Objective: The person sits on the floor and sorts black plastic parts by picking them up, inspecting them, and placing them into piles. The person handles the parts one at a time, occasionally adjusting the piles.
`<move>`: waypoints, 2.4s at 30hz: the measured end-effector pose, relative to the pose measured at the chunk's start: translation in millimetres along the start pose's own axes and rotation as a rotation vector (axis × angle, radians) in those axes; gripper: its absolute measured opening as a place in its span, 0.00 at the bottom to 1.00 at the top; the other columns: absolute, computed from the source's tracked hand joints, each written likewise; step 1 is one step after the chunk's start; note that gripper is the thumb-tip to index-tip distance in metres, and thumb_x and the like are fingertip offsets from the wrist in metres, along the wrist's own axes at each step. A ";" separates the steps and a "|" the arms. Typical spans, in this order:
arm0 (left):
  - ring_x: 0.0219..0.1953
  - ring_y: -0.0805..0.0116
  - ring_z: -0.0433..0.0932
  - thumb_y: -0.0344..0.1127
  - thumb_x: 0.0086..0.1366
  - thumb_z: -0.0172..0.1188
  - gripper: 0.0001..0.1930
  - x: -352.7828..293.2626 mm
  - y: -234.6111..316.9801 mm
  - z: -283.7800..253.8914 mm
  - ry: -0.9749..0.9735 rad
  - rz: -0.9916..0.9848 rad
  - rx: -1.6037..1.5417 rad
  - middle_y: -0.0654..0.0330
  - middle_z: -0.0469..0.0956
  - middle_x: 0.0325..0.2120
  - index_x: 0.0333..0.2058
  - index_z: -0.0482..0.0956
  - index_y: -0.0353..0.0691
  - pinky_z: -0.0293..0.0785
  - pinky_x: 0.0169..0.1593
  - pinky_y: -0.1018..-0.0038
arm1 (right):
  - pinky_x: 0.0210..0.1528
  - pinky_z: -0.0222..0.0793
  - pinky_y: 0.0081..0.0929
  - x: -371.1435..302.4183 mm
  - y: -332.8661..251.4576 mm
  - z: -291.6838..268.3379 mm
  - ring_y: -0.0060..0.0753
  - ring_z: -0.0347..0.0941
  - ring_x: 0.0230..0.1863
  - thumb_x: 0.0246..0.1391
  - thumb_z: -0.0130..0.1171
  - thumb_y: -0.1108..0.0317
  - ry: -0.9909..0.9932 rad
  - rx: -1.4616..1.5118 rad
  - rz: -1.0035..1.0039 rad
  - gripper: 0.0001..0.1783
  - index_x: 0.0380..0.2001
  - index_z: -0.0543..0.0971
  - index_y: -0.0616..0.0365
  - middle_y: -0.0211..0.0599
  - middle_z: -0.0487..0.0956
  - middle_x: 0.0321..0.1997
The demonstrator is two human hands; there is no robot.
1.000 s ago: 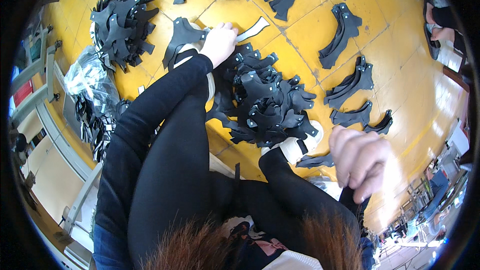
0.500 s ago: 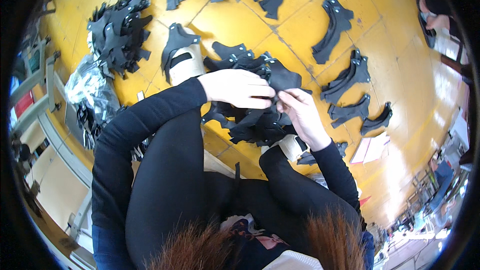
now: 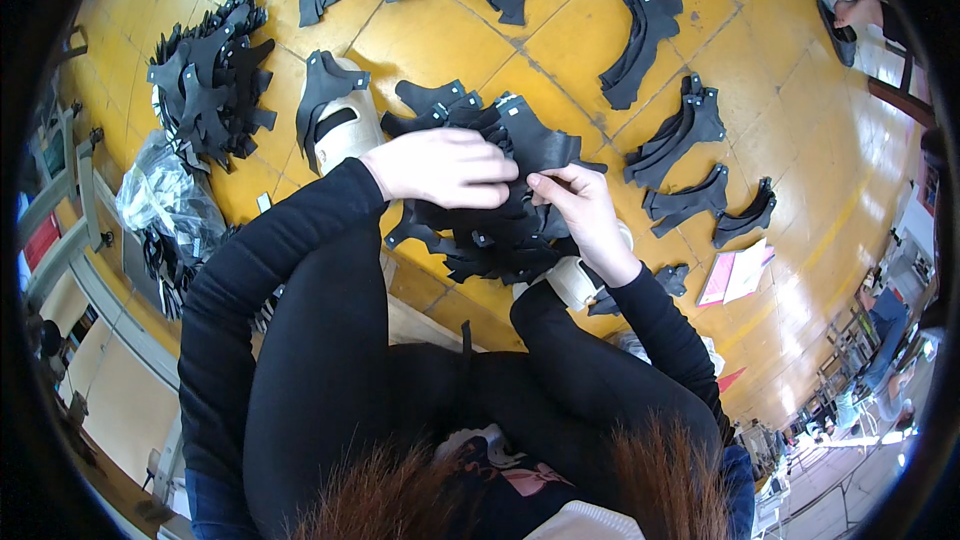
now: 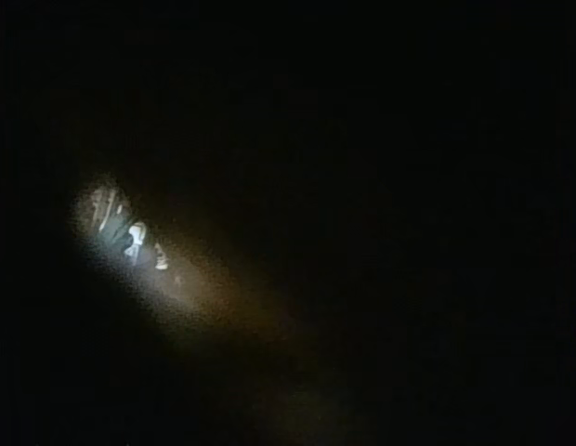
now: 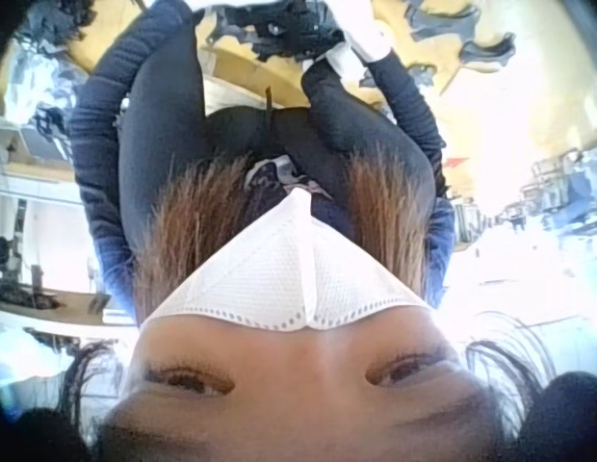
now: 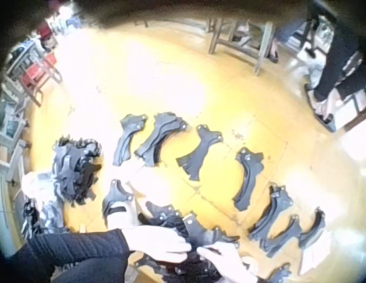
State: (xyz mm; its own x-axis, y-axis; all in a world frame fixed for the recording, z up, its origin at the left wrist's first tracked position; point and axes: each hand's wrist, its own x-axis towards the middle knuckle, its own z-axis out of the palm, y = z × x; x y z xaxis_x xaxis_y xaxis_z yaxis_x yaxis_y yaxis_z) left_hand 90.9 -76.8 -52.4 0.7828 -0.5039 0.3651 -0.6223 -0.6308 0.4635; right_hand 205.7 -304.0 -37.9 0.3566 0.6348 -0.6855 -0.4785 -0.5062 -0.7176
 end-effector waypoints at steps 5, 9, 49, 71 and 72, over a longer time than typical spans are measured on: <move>0.44 0.51 0.77 0.26 0.58 0.60 0.10 -17.6 -25.2 9.3 0.324 -0.773 0.002 0.53 0.77 0.40 0.40 0.76 0.37 0.73 0.49 0.64 | 0.38 0.66 0.17 -6.8 16.3 -6.4 0.17 0.74 0.31 0.59 0.62 0.68 -0.053 0.033 0.153 0.08 0.34 0.83 0.63 0.29 0.81 0.27; 0.48 0.47 0.75 0.27 0.57 0.60 0.14 -58.9 -41.4 29.0 0.204 -1.109 -0.080 0.49 0.76 0.40 0.43 0.76 0.36 0.72 0.53 0.62 | 0.39 0.67 0.18 -17.3 34.9 -6.1 0.16 0.74 0.32 0.59 0.63 0.66 -0.184 -0.026 0.271 0.09 0.34 0.83 0.62 0.29 0.81 0.28; 0.36 0.59 0.80 0.29 0.57 0.64 0.10 -87.9 -41.2 57.6 -0.069 -1.200 -0.359 0.52 0.77 0.31 0.37 0.77 0.34 0.76 0.43 0.68 | 0.36 0.63 0.17 8.1 34.7 -13.5 0.12 0.65 0.32 0.62 0.58 0.71 0.090 0.093 0.013 0.06 0.34 0.70 0.55 0.19 0.69 0.28; 0.37 0.55 0.80 0.32 0.58 0.63 0.09 -90.1 -45.3 60.7 -0.096 -1.212 -0.362 0.52 0.77 0.31 0.37 0.77 0.37 0.75 0.42 0.63 | 0.37 0.63 0.18 6.9 30.8 -15.2 0.12 0.66 0.33 0.62 0.58 0.70 0.088 0.101 -0.009 0.05 0.37 0.72 0.56 0.20 0.72 0.29; 0.37 0.55 0.80 0.32 0.58 0.63 0.09 -86.5 -47.6 62.7 -0.102 -1.205 -0.375 0.52 0.77 0.31 0.37 0.77 0.37 0.75 0.42 0.63 | 0.37 0.63 0.18 6.5 34.1 -16.6 0.13 0.66 0.32 0.62 0.59 0.70 0.090 0.106 -0.016 0.05 0.35 0.72 0.55 0.20 0.72 0.29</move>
State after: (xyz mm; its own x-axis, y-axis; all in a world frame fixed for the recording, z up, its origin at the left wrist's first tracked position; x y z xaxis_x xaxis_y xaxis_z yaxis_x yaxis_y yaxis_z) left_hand 52.6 -40.3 -156.7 0.8367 0.2180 -0.5025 0.5348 -0.5231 0.6636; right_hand 205.0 -326.8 -68.9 0.4332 0.5850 -0.6856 -0.5528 -0.4284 -0.7148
